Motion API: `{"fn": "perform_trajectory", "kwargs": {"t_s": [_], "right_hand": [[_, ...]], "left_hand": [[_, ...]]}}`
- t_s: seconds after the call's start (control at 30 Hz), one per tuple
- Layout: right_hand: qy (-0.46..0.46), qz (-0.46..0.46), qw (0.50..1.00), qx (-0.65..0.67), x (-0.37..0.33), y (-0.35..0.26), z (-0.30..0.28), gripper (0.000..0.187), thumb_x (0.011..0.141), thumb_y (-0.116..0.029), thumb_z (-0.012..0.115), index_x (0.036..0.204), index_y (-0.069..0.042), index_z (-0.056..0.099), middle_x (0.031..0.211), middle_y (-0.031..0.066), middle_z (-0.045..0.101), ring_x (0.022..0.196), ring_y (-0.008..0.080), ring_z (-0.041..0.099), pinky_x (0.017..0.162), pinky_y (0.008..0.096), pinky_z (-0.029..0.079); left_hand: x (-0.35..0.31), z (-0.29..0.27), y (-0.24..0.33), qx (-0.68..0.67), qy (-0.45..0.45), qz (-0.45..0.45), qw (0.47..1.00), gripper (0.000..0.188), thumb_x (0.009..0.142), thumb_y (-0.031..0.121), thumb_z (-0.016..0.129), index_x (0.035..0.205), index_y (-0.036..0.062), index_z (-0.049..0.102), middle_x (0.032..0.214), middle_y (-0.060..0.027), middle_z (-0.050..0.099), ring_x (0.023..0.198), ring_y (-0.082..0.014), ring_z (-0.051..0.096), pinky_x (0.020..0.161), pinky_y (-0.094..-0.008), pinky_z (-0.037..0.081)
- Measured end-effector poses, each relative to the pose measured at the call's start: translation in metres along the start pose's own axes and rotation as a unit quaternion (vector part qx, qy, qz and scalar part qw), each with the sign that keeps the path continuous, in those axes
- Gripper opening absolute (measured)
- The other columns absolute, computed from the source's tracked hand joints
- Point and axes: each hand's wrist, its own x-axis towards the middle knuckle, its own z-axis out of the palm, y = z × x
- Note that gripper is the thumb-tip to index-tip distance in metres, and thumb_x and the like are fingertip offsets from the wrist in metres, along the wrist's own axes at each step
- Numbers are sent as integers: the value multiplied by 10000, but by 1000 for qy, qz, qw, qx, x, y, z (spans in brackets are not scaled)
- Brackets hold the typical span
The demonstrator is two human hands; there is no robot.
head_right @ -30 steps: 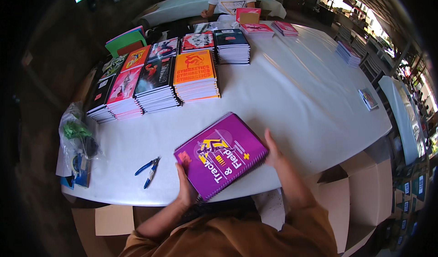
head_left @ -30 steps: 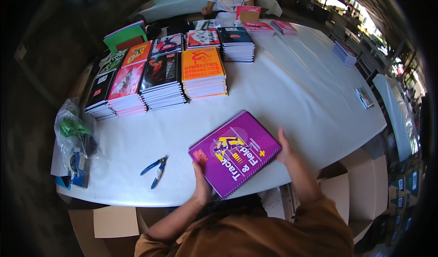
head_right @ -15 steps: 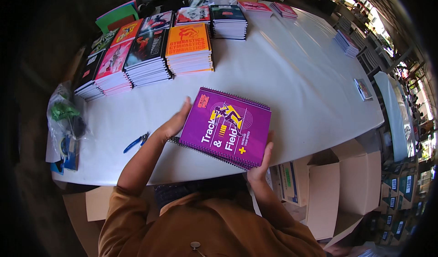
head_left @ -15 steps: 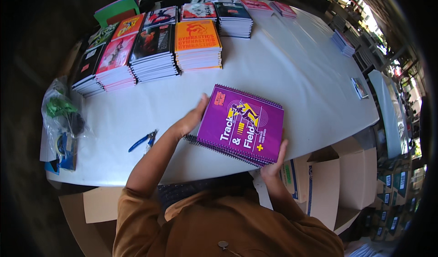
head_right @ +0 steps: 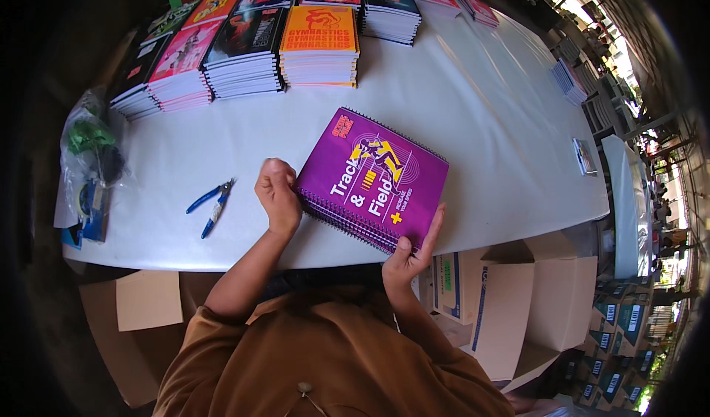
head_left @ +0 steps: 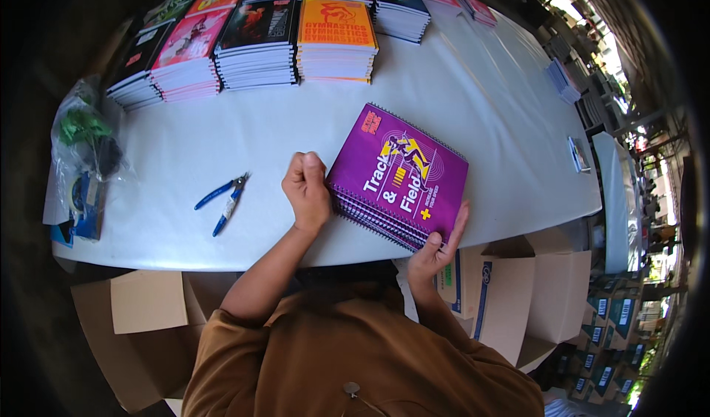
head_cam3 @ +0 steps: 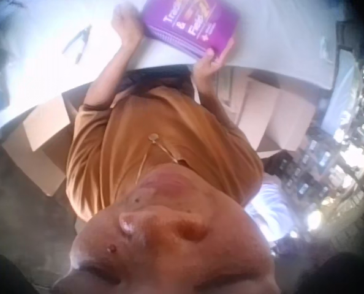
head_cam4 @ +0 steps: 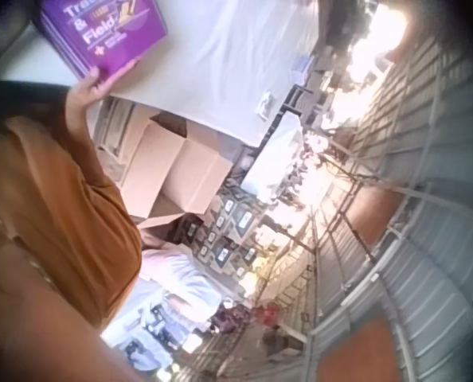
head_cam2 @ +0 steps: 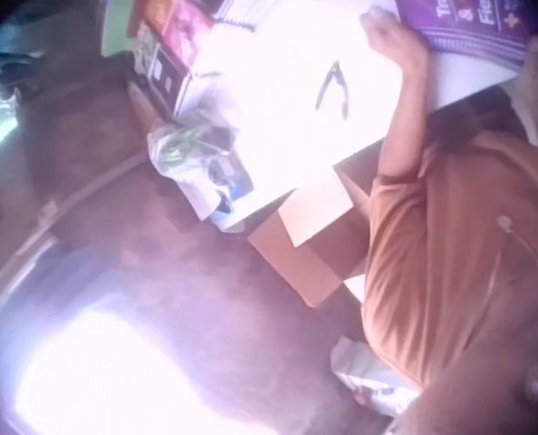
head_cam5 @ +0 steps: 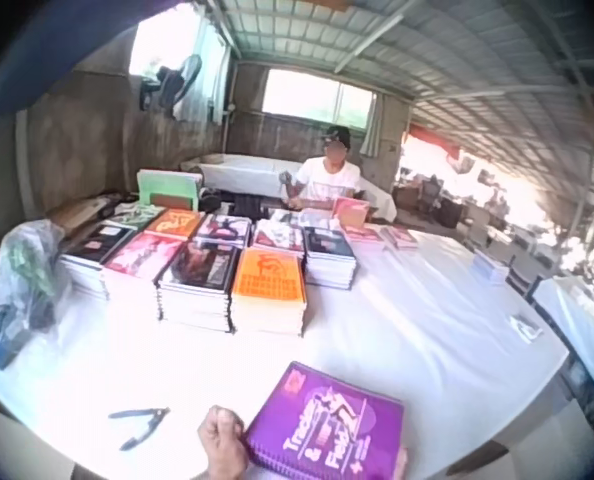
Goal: The person inserts a spiral wire through the pre-punched holes of a book cover and stack of pages by hand, repeats this for several books, and then uses a pair of pliers to cut and crimp the ends of the spiral wire.
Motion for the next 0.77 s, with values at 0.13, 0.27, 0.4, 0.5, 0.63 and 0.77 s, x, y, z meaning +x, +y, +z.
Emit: {"fn": "perform_trajectory", "kwargs": {"t_s": [0.13, 0.27, 0.4, 0.5, 0.63, 0.77], "right_hand": [[31, 13, 999, 2, -16, 5, 5, 763, 926, -447, 433, 1391, 88, 150, 1446, 246, 203, 1318, 306, 279, 1053, 396, 253], [61, 47, 996, -46, -40, 33, 1, 789, 912, -562, 350, 1338, 94, 250, 1292, 220, 378, 1150, 251, 433, 953, 357, 353], [115, 116, 986, -45, -36, 29, 6, 745, 914, -578, 334, 1211, 103, 385, 1069, 176, 521, 928, 196, 544, 791, 310, 452], [148, 150, 977, -23, -30, 37, 3, 707, 926, -553, 338, 1183, 100, 420, 1047, 158, 541, 882, 180, 558, 757, 290, 471], [131, 128, 983, -15, -29, 45, -1, 673, 943, -511, 341, 1226, 97, 399, 1090, 165, 532, 920, 186, 548, 780, 298, 458], [112, 153, 979, -76, -34, 26, 6, 676, 938, -511, 358, 1243, 91, 395, 1092, 200, 530, 932, 201, 547, 823, 297, 435]], "left_hand": [[-10, -7, -20, -19, 48, 32, 998, 399, 960, 387, 390, 811, 24, 461, 680, -5, 436, 615, -79, 375, 561, -220, 315], [-19, -12, -21, 41, 8, -46, 998, 541, 947, 483, 340, 689, 20, 444, 620, -8, 398, 583, -103, 355, 531, -253, 303], [-18, -13, -28, 45, -27, -38, 998, 626, 923, 527, 352, 567, 12, 372, 520, -18, 305, 513, -117, 294, 464, -303, 257], [-17, -13, -33, 71, -68, -28, 995, 620, 920, 521, 359, 568, 10, 359, 511, -30, 291, 514, -121, 287, 459, -310, 249], [-12, -12, -34, 60, -82, -38, 994, 612, 920, 494, 377, 550, 8, 338, 491, -34, 281, 504, -118, 275, 450, -321, 242], [-3, -14, -43, 33, -68, -59, 995, 611, 914, 509, 388, 533, 34, 345, 485, 11, 315, 500, -111, 284, 444, -318, 240]]}}
